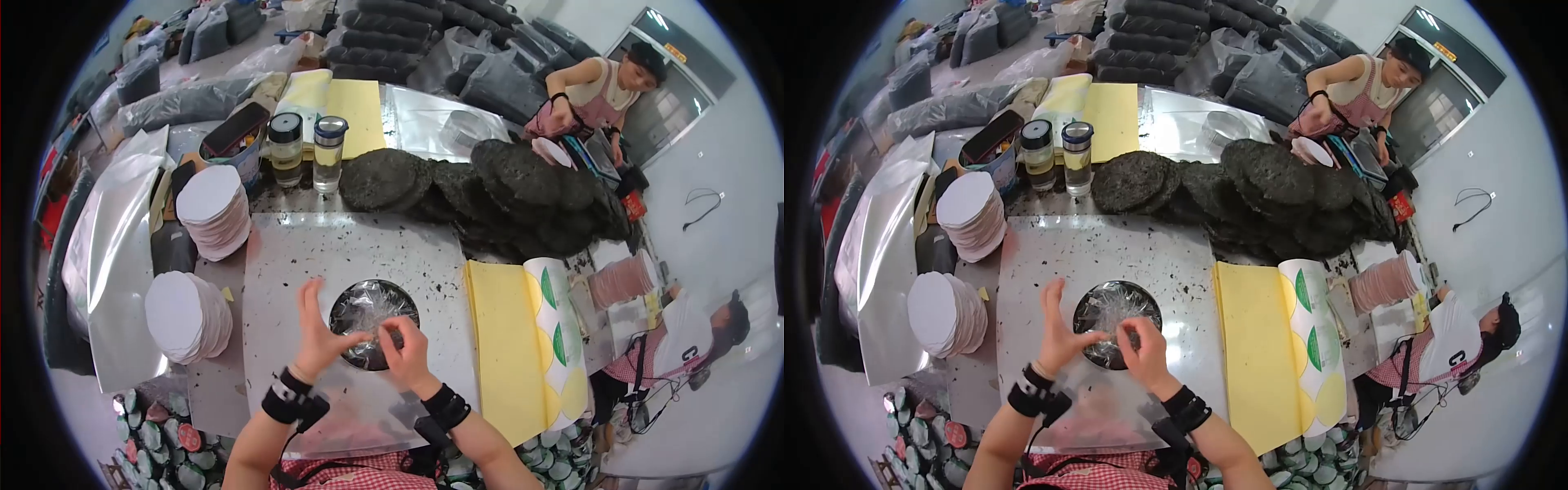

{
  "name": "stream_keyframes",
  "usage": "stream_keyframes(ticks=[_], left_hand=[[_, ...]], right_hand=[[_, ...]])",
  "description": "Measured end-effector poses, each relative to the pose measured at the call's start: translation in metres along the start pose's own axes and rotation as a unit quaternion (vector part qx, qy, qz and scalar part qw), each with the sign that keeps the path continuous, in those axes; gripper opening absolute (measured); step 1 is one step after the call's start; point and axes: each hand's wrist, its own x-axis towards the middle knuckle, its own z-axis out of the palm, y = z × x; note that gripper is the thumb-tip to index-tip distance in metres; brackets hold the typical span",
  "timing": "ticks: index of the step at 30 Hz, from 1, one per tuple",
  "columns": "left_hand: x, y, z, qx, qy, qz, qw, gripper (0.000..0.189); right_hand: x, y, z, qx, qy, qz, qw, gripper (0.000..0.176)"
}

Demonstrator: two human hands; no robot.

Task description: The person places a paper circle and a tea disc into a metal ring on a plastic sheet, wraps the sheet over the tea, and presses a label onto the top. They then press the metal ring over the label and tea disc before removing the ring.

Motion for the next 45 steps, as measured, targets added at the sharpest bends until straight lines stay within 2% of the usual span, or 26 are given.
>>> stream_keyframes(ticks=[2, 3, 4, 6, 7, 8, 10, 11, 14, 16, 17, 19, 21, 22, 24, 25, 28, 30, 31, 32, 34, 35, 40, 42, 44, 45], left_hand=[[0.017, -0.001, -0.001, -0.199, -0.154, 0.004, 0.968, 0.098], [0.02, -0.002, 0.007, -0.086, -0.258, 0.151, 0.95, 0.093], [0.015, 0.01, 0.011, 0.008, -0.274, 0.157, 0.949, 0.079], [-0.001, 0.008, 0.027, 0.137, -0.299, 0.161, 0.93, 0.072], [-0.007, 0.009, 0.03, 0.166, -0.305, 0.166, 0.923, 0.074], [-0.009, 0.015, 0.029, 0.165, -0.315, 0.166, 0.92, 0.074], [-0.007, 0.025, 0.027, 0.228, -0.233, 0.172, 0.929, 0.079], [-0.008, 0.023, 0.03, 0.244, -0.239, 0.169, 0.925, 0.079], [-0.01, 0.007, 0.039, 0.269, -0.267, 0.159, 0.912, 0.081], [-0.009, 0.017, 0.032, 0.259, -0.281, 0.15, 0.912, 0.079], [-0.007, 0.023, 0.032, 0.256, -0.291, 0.131, 0.913, 0.078], [-0.006, 0.025, 0.033, 0.251, -0.3, 0.142, 0.909, 0.078], [-0.005, 0.025, 0.032, 0.257, -0.306, 0.143, 0.906, 0.079], [-0.005, 0.025, 0.032, 0.264, -0.307, 0.146, 0.903, 0.081], [-0.004, 0.025, 0.032, 0.274, -0.31, 0.144, 0.899, 0.083], [-0.003, 0.025, 0.033, 0.277, -0.309, 0.145, 0.898, 0.083], [-0.003, 0.03, 0.031, 0.296, -0.323, 0.15, 0.887, 0.084], [-0.001, 0.032, 0.032, 0.291, -0.336, 0.136, 0.885, 0.085], [-0.002, 0.032, 0.034, 0.29, -0.338, 0.141, 0.884, 0.085], [-0.003, 0.03, 0.034, 0.292, -0.335, 0.14, 0.885, 0.084], [-0.002, 0.025, 0.034, 0.292, -0.334, 0.147, 0.884, 0.084], [-0.002, 0.023, 0.034, 0.302, -0.326, 0.151, 0.883, 0.083], [-0.006, 0.026, 0.034, 0.296, -0.327, 0.143, 0.886, 0.083], [-0.006, 0.024, 0.035, 0.295, -0.325, 0.147, 0.887, 0.083], [-0.007, 0.023, 0.035, 0.293, -0.318, 0.159, 0.888, 0.081], [-0.008, 0.025, 0.031, 0.296, -0.32, 0.152, 0.887, 0.081]], right_hand=[[-0.008, -0.002, 0.0, -0.101, -0.049, -0.073, 0.991, 0.012], [-0.009, -0.002, -0.002, -0.078, -0.027, -0.018, 0.996, 0.013], [-0.011, -0.001, -0.008, -0.08, -0.031, -0.018, 0.996, 0.013], [-0.004, 0.001, -0.023, -0.212, 0.017, -0.086, 0.973, 0.011], [-0.001, -0.022, -0.032, -0.172, -0.04, 0.037, 0.984, 0.008], [0.002, -0.021, -0.03, -0.171, -0.036, 0.047, 0.984, 0.008], [0.014, -0.008, -0.022, -0.264, -0.167, -0.036, 0.949, 0.007], [0.011, 0.016, -0.006, -0.315, -0.159, -0.04, 0.935, 0.007], [0.007, 0.02, -0.013, -0.267, -0.169, -0.088, 0.945, 0.01], [-0.004, 0.008, -0.062, -0.19, -0.078, -0.127, 0.97, 0.013], [-0.011, 0.015, -0.103, -0.248, 0.011, -0.161, 0.955, 0.015], [-0.031, 0.039, -0.192, -0.404, 0.144, -0.098, 0.898, 0.012], [-0.063, 0.077, -0.28, -0.553, 0.234, -0.016, 0.8, 0.028], [-0.075, 0.083, -0.307, -0.621, 0.229, -0.004, 0.749, 0.038], [-0.08, 0.093, -0.331, -0.713, 0.207, -0.068, 0.666, 0.037], [-0.079, 0.104, -0.338, -0.713, 0.206, -0.068, 0.667, 0.037], [-0.085, 0.119, -0.341, -0.612, 0.269, 0.013, 0.744, 0.032], [-0.06, 0.075, -0.352, -0.486, 0.264, 0.236, 0.799, 0.031], [-0.051, 0.062, -0.357, -0.486, 0.252, 0.278, 0.789, 0.029], [-0.062, 0.073, -0.358, -0.486, 0.255, 0.283, 0.786, 0.029], [-0.083, 0.104, -0.35, -0.609, 0.236, -0.037, 0.757, 0.023], [-0.086, 0.099, -0.338, -0.625, 0.242, -0.073, 0.738, 0.022], [-0.08, 0.101, -0.348, -0.58, 0.244, 0.035, 0.776, 0.028], [-0.061, 0.079, -0.371, -0.533, 0.251, 0.19, 0.786, 0.024], [-0.072, 0.134, -0.459, -0.439, 0.296, 0.113, 0.841, 0.02], [-0.1, 0.155, -0.525, -0.102, 0.391, 0.206, 0.891, 0.022]])
